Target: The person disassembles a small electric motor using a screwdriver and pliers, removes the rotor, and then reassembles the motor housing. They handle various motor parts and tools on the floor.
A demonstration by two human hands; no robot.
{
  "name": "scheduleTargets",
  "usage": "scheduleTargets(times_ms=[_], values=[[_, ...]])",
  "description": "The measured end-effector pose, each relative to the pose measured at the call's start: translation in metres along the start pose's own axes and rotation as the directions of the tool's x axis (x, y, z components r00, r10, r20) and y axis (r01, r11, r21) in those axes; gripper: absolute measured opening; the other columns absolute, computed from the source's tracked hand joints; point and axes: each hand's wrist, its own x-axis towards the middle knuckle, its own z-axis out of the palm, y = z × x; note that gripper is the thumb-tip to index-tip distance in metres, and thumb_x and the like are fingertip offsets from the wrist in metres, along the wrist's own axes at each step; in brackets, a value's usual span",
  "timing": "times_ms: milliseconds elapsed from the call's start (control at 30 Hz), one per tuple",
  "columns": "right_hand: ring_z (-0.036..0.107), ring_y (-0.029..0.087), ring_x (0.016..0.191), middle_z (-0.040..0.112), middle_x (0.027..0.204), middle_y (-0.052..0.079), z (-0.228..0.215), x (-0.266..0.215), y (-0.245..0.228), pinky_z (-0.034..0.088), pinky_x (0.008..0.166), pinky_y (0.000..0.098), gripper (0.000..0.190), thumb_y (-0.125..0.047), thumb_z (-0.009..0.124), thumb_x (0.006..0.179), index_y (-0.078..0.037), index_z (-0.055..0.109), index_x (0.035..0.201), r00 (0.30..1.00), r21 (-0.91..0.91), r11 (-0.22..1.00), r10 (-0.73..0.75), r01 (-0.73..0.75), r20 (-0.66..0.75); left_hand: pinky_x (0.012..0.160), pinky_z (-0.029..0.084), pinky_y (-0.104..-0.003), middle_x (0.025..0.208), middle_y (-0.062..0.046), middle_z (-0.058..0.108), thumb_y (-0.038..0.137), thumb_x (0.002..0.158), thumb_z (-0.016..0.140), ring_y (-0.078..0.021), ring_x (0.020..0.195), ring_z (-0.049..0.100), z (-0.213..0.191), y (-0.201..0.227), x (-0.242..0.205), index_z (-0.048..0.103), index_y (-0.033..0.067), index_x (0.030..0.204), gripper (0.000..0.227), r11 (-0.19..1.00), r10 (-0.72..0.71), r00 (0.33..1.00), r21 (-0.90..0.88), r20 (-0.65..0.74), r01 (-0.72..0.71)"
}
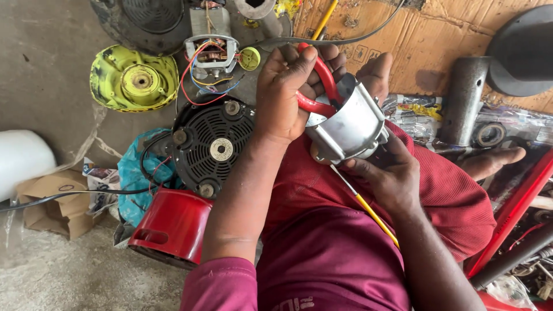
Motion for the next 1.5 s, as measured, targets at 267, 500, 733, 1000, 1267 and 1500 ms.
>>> scheduleTargets(times_ms=[267, 500, 733, 1000, 1267, 1500], values=[[0.072, 0.02, 0.107, 0.07, 0.124, 0.017, 0.001, 0.0, -0.003, 0.062, 0.094, 0.034, 0.071, 0.009, 0.076, 0.082, 0.006, 0.049, 0.148, 0.998, -0.019, 0.998, 0.06, -0.06, -0.028, 0.11, 0.055, -0.05, 0.13, -0.021, 0.065, 0.019, 0.108, 0.065, -0.0336, 0.128, 0.063, 0.003, 0.008, -0.009, 0.054, 0.0036, 0.113, 0.019, 0.999, -0.035, 0.996, 0.034, 0.085, 0.033], [0.071, 0.02, 0.109, 0.07, 0.125, 0.016, 0.005, 0.001, -0.01, 0.062, 0.096, 0.0334, 0.072, 0.008, 0.076, 0.082, 0.004, 0.048, 0.148, 0.997, -0.032, 0.996, 0.078, -0.078, -0.017, 0.117, 0.049, -0.05, 0.136, -0.02, 0.064, 0.026, 0.108, 0.065, -0.0334, 0.138, 0.057, -0.002, 0.013, -0.014, 0.057, -0.0045, 0.132, 0.04, 0.998, -0.05, 0.995, 0.041, 0.09, 0.046], [0.072, 0.02, 0.109, 0.07, 0.124, 0.017, 0.004, 0.003, -0.011, 0.062, 0.095, 0.0335, 0.072, 0.006, 0.076, 0.083, 0.004, 0.049, 0.149, 0.996, 0.0, 0.996, 0.092, -0.092, 0.003, 0.12, 0.047, -0.049, 0.133, -0.017, 0.062, 0.025, 0.107, 0.068, -0.0323, 0.137, 0.058, -0.005, 0.01, -0.014, 0.055, -0.0025, 0.129, 0.037, 0.999, -0.034, 0.997, 0.009, 0.075, 0.034], [0.069, 0.018, 0.115, 0.069, 0.127, 0.014, 0.006, 0.005, -0.013, 0.061, 0.099, 0.0317, 0.069, 0.005, 0.079, 0.081, 0.003, 0.052, 0.144, 0.999, -0.122, 0.991, 0.051, -0.051, 0.002, 0.107, 0.053, -0.049, 0.119, -0.013, 0.06, 0.028, 0.103, 0.069, -0.0291, 0.12, 0.061, -0.012, 0.004, -0.013, 0.055, 0.0031, 0.139, 0.046, 0.999, -0.016, 0.998, -0.029, -0.062, 0.014], [0.07, 0.019, 0.111, 0.069, 0.126, 0.014, 0.015, 0.007, -0.017, 0.062, 0.098, 0.0336, 0.07, 0.004, 0.082, 0.078, 0.002, 0.055, 0.142, 0.996, -0.198, 0.977, 0.072, -0.082, -0.057, 0.097, 0.059, -0.052, 0.108, -0.017, 0.068, 0.031, 0.104, 0.051, -0.0323, 0.104, 0.07, -0.031, -0.001, 0.001, 0.056, -0.001, 0.121, 0.037, 0.995, -0.074, 0.973, -0.075, -0.219, 0.059], [0.071, 0.017, 0.105, 0.074, 0.113, 0.009, -0.053, -0.059, -0.023, 0.061, 0.091, 0.0319, 0.051, -0.008, 0.078, 0.082, -0.005, 0.061, 0.13, 0.969, -0.408, 0.88, 0.205, -0.245, -0.139, 0.09, 0.061, -0.052, 0.099, -0.015, 0.068, 0.024, 0.105, 0.051, -0.0309, 0.093, 0.07, -0.075, -0.002, 0.03, 0.061, -0.0013, 0.115, 0.029, 0.986, -0.126, 0.948, -0.142, -0.292, 0.087]])
